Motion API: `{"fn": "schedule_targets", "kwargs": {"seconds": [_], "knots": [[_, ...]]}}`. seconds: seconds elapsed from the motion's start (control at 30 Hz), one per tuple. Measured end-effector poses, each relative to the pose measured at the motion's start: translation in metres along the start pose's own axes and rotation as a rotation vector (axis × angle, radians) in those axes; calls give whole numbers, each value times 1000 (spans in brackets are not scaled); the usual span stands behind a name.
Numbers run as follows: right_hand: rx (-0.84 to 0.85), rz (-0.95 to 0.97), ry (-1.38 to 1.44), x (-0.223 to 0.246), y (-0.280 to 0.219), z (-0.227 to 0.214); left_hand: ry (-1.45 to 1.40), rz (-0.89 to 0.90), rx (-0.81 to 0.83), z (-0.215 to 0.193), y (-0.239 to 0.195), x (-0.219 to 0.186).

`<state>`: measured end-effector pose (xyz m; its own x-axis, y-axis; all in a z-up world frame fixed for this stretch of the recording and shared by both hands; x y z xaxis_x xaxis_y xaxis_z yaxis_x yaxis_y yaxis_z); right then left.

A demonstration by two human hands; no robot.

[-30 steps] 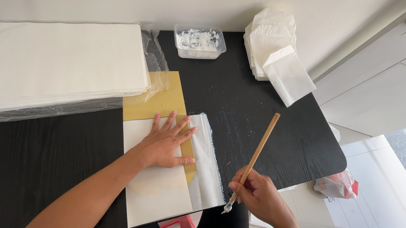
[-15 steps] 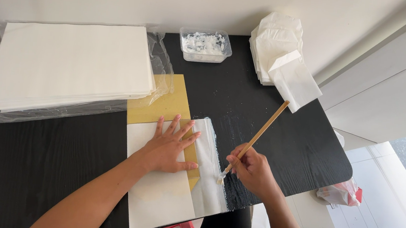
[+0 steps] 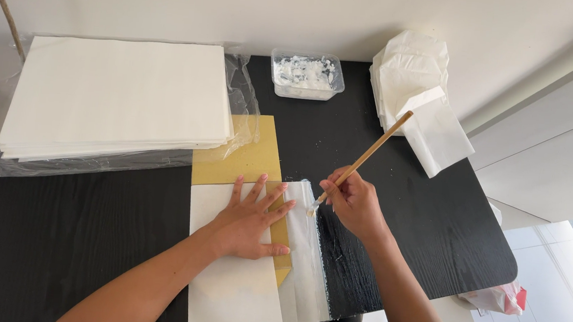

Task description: Assembling a paper bag by folding paper around a template and gluing the edges.

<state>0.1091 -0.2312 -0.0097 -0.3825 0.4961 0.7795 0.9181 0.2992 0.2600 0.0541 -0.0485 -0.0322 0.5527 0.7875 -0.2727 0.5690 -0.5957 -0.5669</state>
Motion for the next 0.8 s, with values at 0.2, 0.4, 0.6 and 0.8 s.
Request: {"fn": "schedule_targets", "kwargs": {"seconds": [0.2,0.4,0.6,0.8], "knots": [[-70,-71,33,-4,26,2,-4,7,-20,0,1,1],[-204,-167,55,-3,22,-8,5,-2,-38,1,1,1],[-176,-177,4,-5,0,-3,21,-21,-29,1,1,0],[-139,-120,-15,-2,-30,-6,22,-14,-23,2,1,0]]}}
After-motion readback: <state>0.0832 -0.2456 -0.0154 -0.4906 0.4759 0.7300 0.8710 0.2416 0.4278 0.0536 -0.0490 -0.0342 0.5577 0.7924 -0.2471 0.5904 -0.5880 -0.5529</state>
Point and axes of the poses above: each hand's wrist, its own y-axis towards the middle knuckle, its own z-axis out of the palm, x = y × z, the point moved 8 cm from there along y, towards the middle knuckle, and after that the axes turned 9 degrees about x, right-handed, at the moved point
